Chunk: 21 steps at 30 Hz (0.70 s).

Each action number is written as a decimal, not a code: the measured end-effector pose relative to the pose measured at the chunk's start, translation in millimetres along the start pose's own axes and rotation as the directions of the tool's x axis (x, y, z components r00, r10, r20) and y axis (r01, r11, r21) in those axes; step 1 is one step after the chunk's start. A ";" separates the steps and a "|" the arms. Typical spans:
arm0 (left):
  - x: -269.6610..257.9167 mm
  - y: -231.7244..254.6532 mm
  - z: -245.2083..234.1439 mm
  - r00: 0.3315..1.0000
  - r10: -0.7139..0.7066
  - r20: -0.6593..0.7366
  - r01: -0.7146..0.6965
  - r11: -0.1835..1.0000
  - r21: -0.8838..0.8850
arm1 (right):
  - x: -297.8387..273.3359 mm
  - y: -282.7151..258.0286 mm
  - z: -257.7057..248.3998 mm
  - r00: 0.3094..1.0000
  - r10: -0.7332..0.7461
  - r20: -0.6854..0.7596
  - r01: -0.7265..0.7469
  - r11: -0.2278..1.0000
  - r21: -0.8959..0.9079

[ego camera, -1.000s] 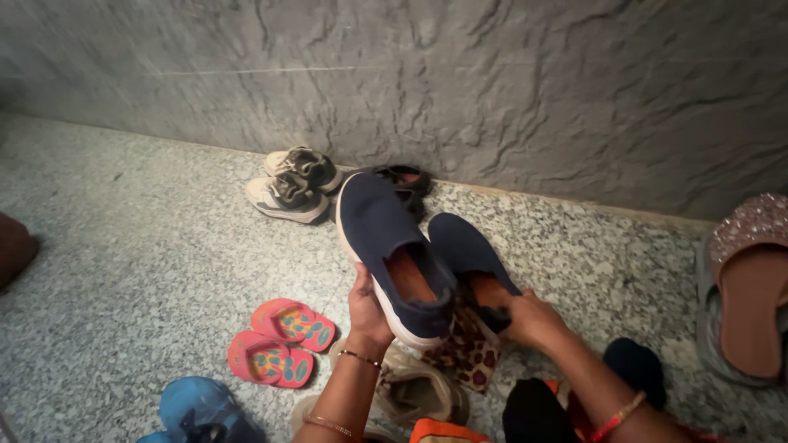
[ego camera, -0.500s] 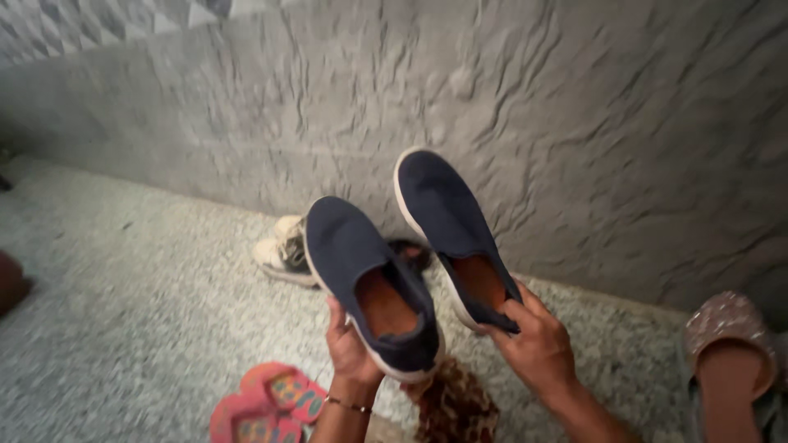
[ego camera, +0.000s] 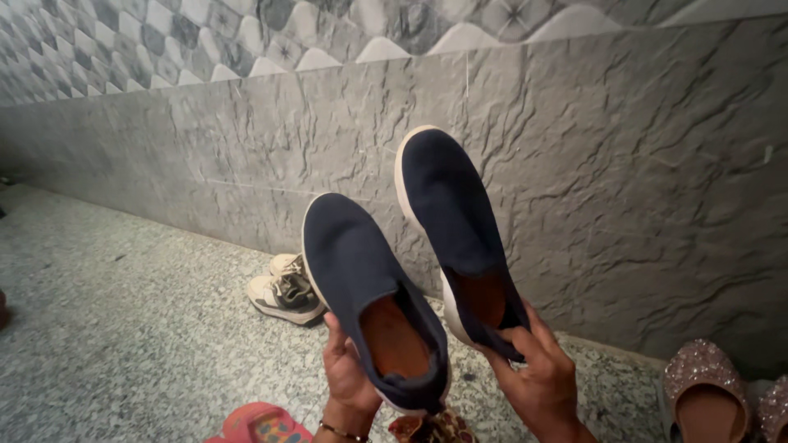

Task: The person sits on the floor and wipes several pairs of shoes with a cloth, including sneakers, slip-ons, and sandals. After cleaning each pair, the person places them on a green metal shoe rack.

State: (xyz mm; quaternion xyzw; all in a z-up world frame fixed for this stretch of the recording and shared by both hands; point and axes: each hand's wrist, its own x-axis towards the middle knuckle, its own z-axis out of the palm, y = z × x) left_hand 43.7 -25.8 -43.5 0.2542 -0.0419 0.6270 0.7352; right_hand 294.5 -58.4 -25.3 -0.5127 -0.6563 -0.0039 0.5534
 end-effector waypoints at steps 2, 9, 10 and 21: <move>1.2 -2.4 -2.5 0.999 -0.020 -0.027 0.020 1.000 -0.006 | -3.3 2.7 2.2 1.000 0.020 0.000 -0.020 1.000 0.003; -3.5 4.8 5.5 1.000 0.000 -0.018 0.000 1.000 -0.024 | -8.2 -1.1 4.3 0.998 0.013 -0.066 -0.011 1.000 0.026; 2.2 3.9 9.2 0.999 0.021 -0.035 -0.021 1.000 -0.015 | -3.1 -1.2 0.5 0.997 0.006 -0.075 -0.005 1.000 0.010; 50.6 -28.0 124.2 0.992 0.055 -0.116 -0.032 0.982 0.188 | 80.5 -59.9 -130.1 0.893 -0.439 -0.093 0.447 0.890 0.085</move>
